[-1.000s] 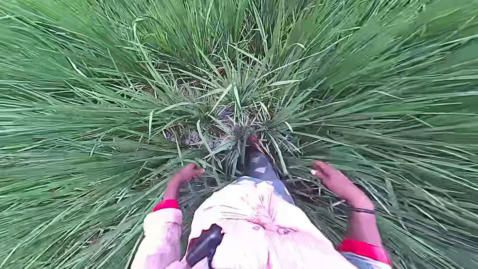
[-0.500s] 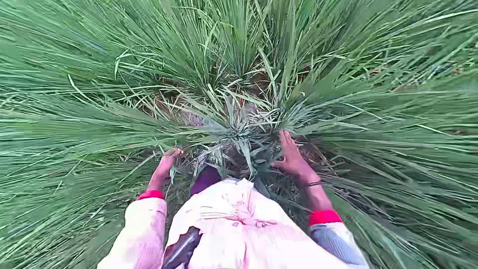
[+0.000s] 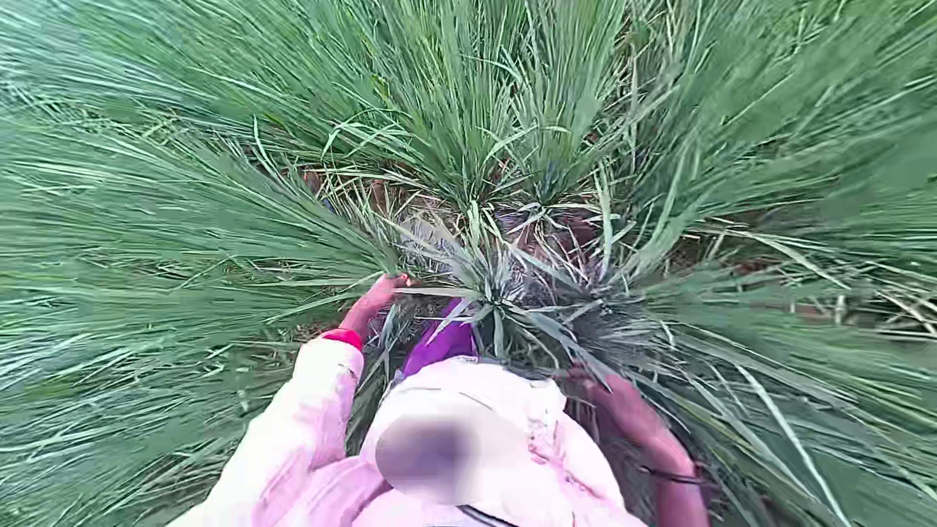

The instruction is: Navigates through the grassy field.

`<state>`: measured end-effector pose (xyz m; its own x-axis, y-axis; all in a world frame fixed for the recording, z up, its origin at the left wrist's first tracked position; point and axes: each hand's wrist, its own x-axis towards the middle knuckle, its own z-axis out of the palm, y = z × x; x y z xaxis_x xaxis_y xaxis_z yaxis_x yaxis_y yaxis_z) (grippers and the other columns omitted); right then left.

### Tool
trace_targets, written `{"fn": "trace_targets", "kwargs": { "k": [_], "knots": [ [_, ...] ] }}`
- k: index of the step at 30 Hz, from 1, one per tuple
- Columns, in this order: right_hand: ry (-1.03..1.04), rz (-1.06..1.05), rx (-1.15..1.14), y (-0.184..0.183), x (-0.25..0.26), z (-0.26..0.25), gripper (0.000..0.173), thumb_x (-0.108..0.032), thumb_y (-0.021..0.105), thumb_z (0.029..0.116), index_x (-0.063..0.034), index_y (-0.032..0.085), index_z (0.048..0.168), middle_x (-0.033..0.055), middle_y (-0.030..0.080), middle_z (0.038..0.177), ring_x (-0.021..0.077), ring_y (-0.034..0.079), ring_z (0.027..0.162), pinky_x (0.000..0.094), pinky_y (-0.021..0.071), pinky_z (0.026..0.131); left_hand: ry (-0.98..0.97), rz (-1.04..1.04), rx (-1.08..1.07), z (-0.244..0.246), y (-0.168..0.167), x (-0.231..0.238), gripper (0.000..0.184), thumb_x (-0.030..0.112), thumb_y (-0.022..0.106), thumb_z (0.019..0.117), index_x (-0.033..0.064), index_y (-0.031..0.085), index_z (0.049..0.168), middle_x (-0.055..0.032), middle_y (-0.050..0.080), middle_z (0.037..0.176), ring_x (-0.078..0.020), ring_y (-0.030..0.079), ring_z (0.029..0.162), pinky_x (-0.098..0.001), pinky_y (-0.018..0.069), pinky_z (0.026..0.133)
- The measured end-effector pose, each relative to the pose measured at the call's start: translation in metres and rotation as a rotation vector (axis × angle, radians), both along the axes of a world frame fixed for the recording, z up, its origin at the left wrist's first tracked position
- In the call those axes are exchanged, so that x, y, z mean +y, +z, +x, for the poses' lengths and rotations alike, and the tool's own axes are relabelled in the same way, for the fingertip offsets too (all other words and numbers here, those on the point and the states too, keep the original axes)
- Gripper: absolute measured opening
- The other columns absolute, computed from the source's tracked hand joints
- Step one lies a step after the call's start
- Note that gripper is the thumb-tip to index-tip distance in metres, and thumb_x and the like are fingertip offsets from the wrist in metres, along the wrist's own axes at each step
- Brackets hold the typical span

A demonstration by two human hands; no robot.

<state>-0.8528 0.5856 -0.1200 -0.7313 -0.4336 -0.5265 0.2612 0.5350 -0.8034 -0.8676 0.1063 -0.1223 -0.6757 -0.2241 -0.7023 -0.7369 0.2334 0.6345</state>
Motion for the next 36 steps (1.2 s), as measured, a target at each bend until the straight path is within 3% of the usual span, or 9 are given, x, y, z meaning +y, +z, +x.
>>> {"fn": "trace_targets", "kwargs": {
  "k": [2, 8, 13, 15, 18, 21, 26, 30, 36],
  "knots": [
    [-0.169, 0.028, 0.174, 0.005, 0.016, -0.027, 0.042, -0.007, 0.05, 0.1004, 0.0129, 0.053, 0.138, 0.0263, 0.064, 0.132, 0.0236, 0.065, 0.12, 0.0359, 0.0499, 0.104, -0.088, 0.02, -0.018, -0.031, -0.008, 0.019, 0.031, 0.008, 0.04, 0.1094, -0.0112, 0.054, 0.129, -0.0195, 0.062, 0.12, -0.0165, 0.06, 0.105, -0.0326, 0.0485, 0.096],
    [-0.663, 0.182, 0.46, 0.042, 0.023, -0.125, 0.09, -0.013, 0.067, 0.0894, 0.0083, 0.013, 0.159, 0.0334, 0.015, 0.164, 0.0337, 0.034, 0.148, 0.0343, 0.0405, 0.114, -0.748, 0.126, -0.03, -0.078, -0.012, 0.073, 0.038, 0.009, 0.049, 0.1062, -0.0136, 0.054, 0.136, -0.0345, 0.057, 0.136, -0.0448, 0.053, 0.132, -0.056, 0.0365, 0.114],
    [-0.784, 0.21, 0.496, 0.061, -0.004, -0.215, 0.091, -0.009, 0.068, 0.0919, 0.0067, 0.009, 0.16, 0.0321, 0.017, 0.164, 0.029, 0.034, 0.149, 0.0294, 0.0395, 0.115, -0.896, 0.066, -0.166, -0.127, 0.012, 0.07, 0.039, 0.019, 0.054, 0.1057, -0.008, 0.059, 0.133, -0.0306, 0.061, 0.132, -0.0445, 0.056, 0.129, -0.0617, 0.0398, 0.11],
    [-0.759, 0.23, 0.478, 0.066, -0.017, -0.246, 0.088, -0.012, 0.066, 0.0933, 0.0055, 0.012, 0.16, 0.0311, 0.018, 0.164, 0.0292, 0.036, 0.148, 0.0301, 0.0399, 0.115, -0.986, 0.04, -0.187, -0.153, -0.008, 0.052, 0.039, 0.023, 0.052, 0.1059, -0.0075, 0.061, 0.128, -0.0311, 0.063, 0.126, -0.0462, 0.058, 0.124, -0.0643, 0.0422, 0.106],
    [-0.76, 0.255, 0.434, 0.075, -0.045, -0.281, 0.085, -0.013, 0.064, 0.0947, 0.0019, 0.014, 0.161, 0.0286, 0.018, 0.165, 0.03, 0.039, 0.146, 0.0326, 0.0435, 0.111, -0.937, 0.058, -0.206, -0.206, -0.004, 0.019, 0.041, 0.021, 0.041, 0.1108, -0.0115, 0.057, 0.13, -0.0337, 0.061, 0.124, -0.0464, 0.059, 0.119, -0.0624, 0.0407, 0.105],
    [-0.78, 0.275, 0.391, 0.083, -0.07, -0.297, 0.08, -0.01, 0.062, 0.0967, 0.0024, 0.016, 0.161, 0.0307, 0.021, 0.164, 0.0336, 0.039, 0.146, 0.0366, 0.0438, 0.111, -0.827, -0.06, -0.142, -0.256, 0.0, -0.017, 0.039, 0.02, 0.046, 0.1096, -0.0101, 0.055, 0.133, -0.0328, 0.059, 0.129, -0.044, 0.057, 0.124, -0.0573, 0.0403, 0.109],
    [-0.812, 0.348, 0.349, 0.078, -0.075, -0.295, 0.074, -0.008, 0.06, 0.0985, 0.0034, 0.02, 0.16, 0.0319, 0.022, 0.163, 0.0365, 0.043, 0.142, 0.0399, 0.0472, 0.106, -0.563, -0.407, 0.008, -0.303, -0.029, -0.07, 0.084, 0.025, 0.074, 0.0923, -0.0107, 0.029, 0.154, -0.0352, 0.021, 0.162, -0.0479, 0.02, 0.153, -0.0575, 0.0222, 0.123],
    [-0.904, 0.355, 0.336, 0.083, -0.068, -0.297, 0.078, -0.008, 0.061, 0.0977, 0.0021, 0.016, 0.161, 0.0322, 0.023, 0.163, 0.0355, 0.046, 0.14, 0.0395, 0.0481, 0.104, -0.472, -0.507, -0.101, -0.315, -0.037, -0.078, 0.119, 0.041, 0.085, 0.0814, -0.0053, 0.01, 0.161, -0.035, 0.013, 0.164, -0.0477, 0.014, 0.154, -0.0592, 0.0226, 0.122],
    [-1.039, 0.349, 0.393, 0.078, -0.049, -0.334, 0.098, -0.001, 0.067, 0.0906, -0.001, 0.002, 0.163, 0.0304, 0.009, 0.167, 0.0358, 0.041, 0.144, 0.0385, 0.0501, 0.103, -0.307, -0.363, -0.081, -0.337, -0.05, -0.053, 0.12, 0.036, 0.087, 0.0806, -0.0103, 0.007, 0.158, -0.0382, 0.012, 0.163, -0.0489, 0.023, 0.151, -0.0542, 0.0289, 0.121]
  ]
}}
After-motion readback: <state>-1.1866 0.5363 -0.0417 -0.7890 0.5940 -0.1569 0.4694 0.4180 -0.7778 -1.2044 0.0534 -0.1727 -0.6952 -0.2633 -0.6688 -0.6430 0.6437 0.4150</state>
